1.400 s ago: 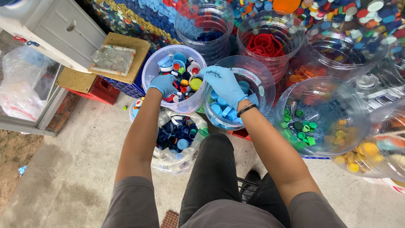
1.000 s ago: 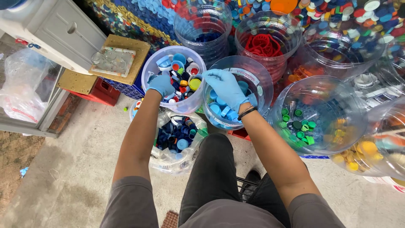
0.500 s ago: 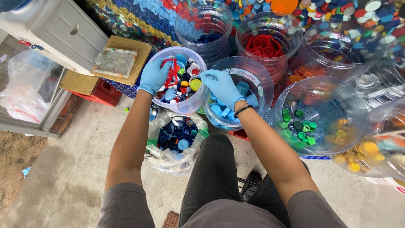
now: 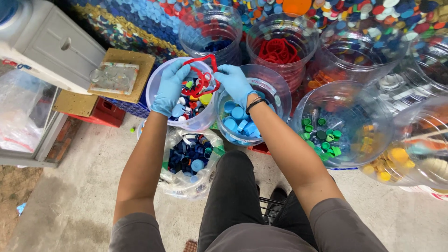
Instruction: The person sorts plastic bottle caps by color, picking them from a mixed white bucket and placing them into clear containers filled with caps of matching colors. The person wears blue gloves and handles the caps one by one or in small handfuls, moving between different colored bins.
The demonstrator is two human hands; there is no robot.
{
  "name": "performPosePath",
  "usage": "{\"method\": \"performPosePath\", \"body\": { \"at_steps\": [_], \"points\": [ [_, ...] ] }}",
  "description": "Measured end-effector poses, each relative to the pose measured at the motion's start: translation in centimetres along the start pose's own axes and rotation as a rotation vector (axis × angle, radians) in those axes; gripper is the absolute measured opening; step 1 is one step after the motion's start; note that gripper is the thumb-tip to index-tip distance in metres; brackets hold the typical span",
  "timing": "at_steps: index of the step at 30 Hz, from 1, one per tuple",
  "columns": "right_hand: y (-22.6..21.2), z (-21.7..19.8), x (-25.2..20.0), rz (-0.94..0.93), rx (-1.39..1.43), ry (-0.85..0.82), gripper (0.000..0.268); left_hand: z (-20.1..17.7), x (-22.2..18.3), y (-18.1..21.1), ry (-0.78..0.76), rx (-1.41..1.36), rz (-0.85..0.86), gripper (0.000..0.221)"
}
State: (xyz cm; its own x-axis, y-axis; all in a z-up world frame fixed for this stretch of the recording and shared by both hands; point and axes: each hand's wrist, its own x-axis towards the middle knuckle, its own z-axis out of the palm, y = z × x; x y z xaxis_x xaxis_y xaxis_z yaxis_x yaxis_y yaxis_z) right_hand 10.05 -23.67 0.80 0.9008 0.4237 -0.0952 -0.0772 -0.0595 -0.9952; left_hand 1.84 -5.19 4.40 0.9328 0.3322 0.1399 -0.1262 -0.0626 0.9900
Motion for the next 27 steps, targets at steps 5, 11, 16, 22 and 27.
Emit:
{"method": "performPosePath", "body": {
  "at_steps": [5, 11, 16, 22, 27],
  "points": [
    [-5.3, -5.3, -1.2, 0.001, 0.091, 0.104, 0.011, -1.4, -0.1, 0.0, -0.128, -0.024, 0.081, 0.038],
    [-5.6, -13.5, 3.9, 0.068, 0.373, 0.438, 0.015, -4.2, -0.8, -3.5, 0.065, 0.427, -0.078, 0.029],
    [-3.8, -17.7, 4.7, 0.162, 0.497, 0.632, 0.036, -5.9, -1.0, -8.3, -0.077, 1.041, -0.085, 0.053],
    [-2.4, -15.5, 2.0, 0.205, 0.493, 0.552, 0.060, -3.3, 0.3, -5.7, -0.100, 1.277, -0.049, 0.073],
    [-7.5, -11.0, -6.8, 0.107, 0.635, 0.361, 0.049, -3.1, 2.9, -7.8, -0.171, 1.354, -0.188, 0.097]
  ]
}}
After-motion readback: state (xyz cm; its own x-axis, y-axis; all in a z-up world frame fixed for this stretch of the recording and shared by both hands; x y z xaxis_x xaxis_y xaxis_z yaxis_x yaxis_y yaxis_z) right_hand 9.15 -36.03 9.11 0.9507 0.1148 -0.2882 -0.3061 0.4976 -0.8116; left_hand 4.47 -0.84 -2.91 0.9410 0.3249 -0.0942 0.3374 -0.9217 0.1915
